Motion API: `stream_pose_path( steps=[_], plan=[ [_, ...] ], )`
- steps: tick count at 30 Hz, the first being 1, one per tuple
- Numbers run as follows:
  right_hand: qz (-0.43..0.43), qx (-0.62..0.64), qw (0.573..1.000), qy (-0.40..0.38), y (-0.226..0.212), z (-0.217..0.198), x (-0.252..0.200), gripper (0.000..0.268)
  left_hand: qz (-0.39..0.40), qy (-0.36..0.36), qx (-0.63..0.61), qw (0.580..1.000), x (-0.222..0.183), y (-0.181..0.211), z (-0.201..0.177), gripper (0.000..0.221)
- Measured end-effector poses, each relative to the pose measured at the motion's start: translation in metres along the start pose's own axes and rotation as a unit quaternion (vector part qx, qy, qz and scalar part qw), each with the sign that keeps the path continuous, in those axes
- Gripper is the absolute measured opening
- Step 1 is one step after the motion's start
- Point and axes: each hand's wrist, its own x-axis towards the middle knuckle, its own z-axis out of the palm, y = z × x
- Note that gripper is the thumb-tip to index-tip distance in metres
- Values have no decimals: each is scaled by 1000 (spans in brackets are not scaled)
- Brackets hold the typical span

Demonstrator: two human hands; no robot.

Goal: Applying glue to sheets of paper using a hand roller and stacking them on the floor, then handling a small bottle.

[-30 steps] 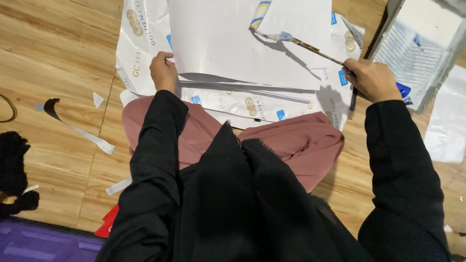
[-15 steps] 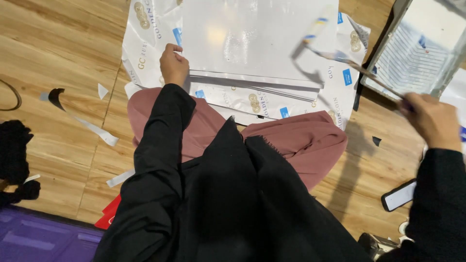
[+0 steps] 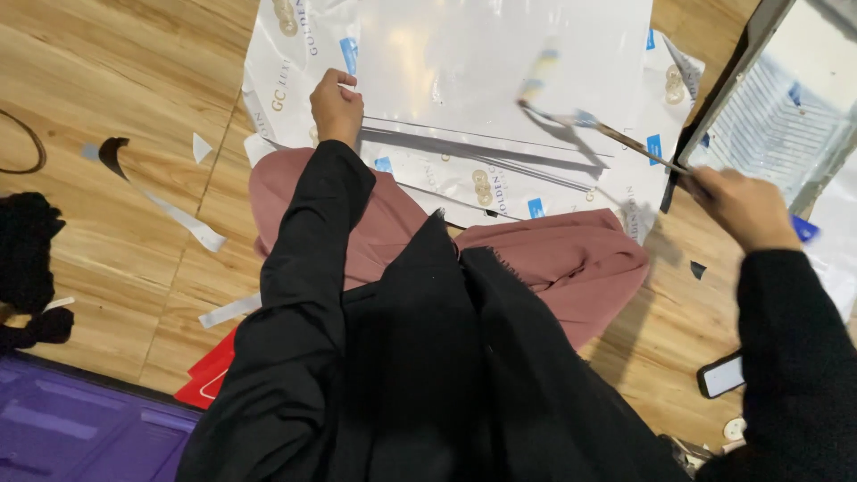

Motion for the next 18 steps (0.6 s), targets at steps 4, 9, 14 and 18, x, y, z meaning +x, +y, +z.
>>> stream_pose_path(
  steps=[4,9,14,18],
  plan=[
    [31,-85,996,-8,26,21,-48,21,-27,-15,9,1000,-4,11,-4,25],
    [21,-10,1000,2,-29,-12,13,23,-36,-35,72,996,-7,19,-6,20],
    [4,117,989,91,-96,-29,93,20,-28,-31,85,995,-9,21,-7,19],
    [-2,107,991,75,-84,-36,69,20,-45,-27,85,995,-11,21,-15,12]
  ],
)
